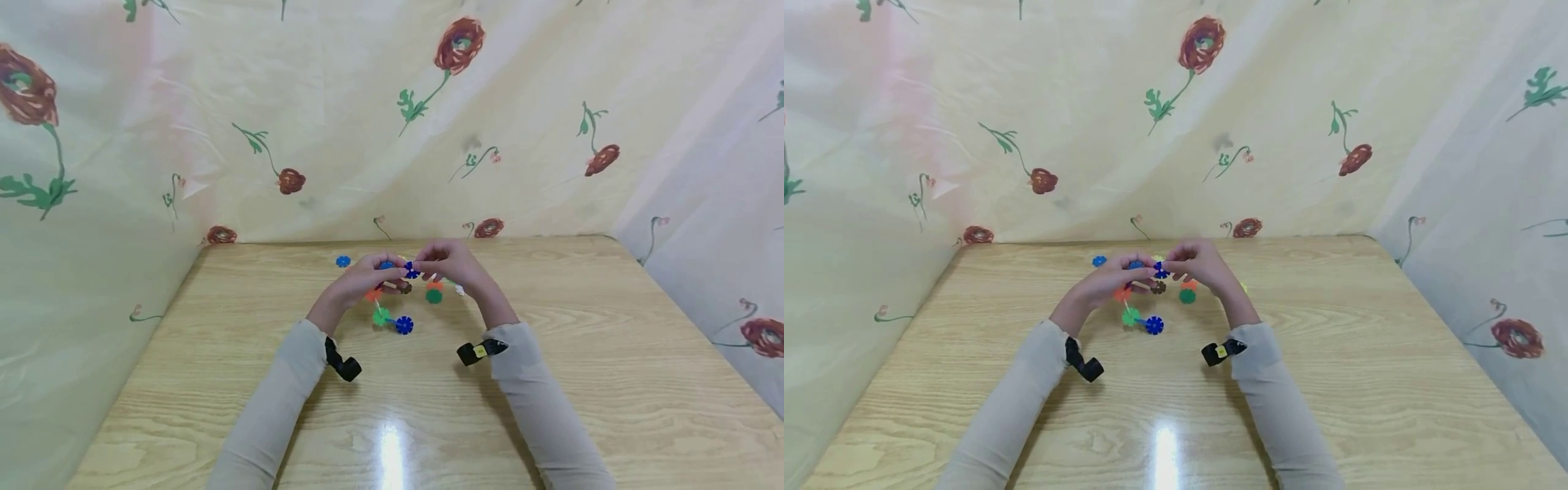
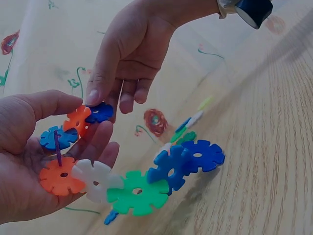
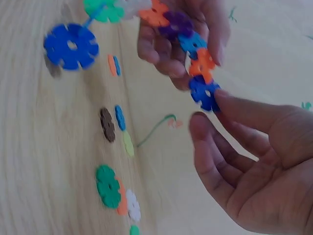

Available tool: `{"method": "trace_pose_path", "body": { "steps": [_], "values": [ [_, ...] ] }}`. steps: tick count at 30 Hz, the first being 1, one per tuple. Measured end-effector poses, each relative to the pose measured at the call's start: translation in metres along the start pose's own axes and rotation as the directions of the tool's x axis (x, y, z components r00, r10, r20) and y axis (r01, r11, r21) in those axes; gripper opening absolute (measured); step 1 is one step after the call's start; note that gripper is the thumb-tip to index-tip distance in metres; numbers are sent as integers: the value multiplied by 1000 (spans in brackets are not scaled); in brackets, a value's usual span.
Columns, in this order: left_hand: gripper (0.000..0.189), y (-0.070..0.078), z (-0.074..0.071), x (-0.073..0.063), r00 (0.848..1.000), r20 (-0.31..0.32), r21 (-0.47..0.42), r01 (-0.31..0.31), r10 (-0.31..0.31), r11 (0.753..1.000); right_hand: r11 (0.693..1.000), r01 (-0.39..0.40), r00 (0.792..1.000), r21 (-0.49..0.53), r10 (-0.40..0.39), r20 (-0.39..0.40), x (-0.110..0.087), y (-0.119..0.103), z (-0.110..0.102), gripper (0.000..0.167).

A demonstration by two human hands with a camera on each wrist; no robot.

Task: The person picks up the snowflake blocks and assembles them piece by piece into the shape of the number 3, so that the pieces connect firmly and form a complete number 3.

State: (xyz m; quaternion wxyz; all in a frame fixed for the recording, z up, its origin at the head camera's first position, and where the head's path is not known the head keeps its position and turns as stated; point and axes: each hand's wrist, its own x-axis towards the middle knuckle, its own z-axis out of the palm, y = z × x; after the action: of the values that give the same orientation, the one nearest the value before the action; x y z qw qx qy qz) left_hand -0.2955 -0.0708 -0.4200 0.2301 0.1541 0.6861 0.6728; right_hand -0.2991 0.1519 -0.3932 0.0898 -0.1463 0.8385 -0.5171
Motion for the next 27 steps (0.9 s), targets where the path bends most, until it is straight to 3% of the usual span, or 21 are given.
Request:
{"method": "trace_pose_path", "body": {
  "steps": [5,13,21,27],
  "values": [
    [23,0,0,1,1000,-5,4,11,-11,1000,999,23,999,-43,-21,49,0,9,-11,23],
    [26,1,1,0,999,-41,6,24,-23,1000,982,-30,989,-186,56,139,-3,25,-19,25],
    [27,0,-1,2,998,-49,3,29,-29,1000,911,21,977,-411,69,203,2,30,-20,34],
    [30,2,0,1,999,-46,10,28,-28,1000,878,23,964,-478,108,245,5,35,-18,33]
  ]
}}
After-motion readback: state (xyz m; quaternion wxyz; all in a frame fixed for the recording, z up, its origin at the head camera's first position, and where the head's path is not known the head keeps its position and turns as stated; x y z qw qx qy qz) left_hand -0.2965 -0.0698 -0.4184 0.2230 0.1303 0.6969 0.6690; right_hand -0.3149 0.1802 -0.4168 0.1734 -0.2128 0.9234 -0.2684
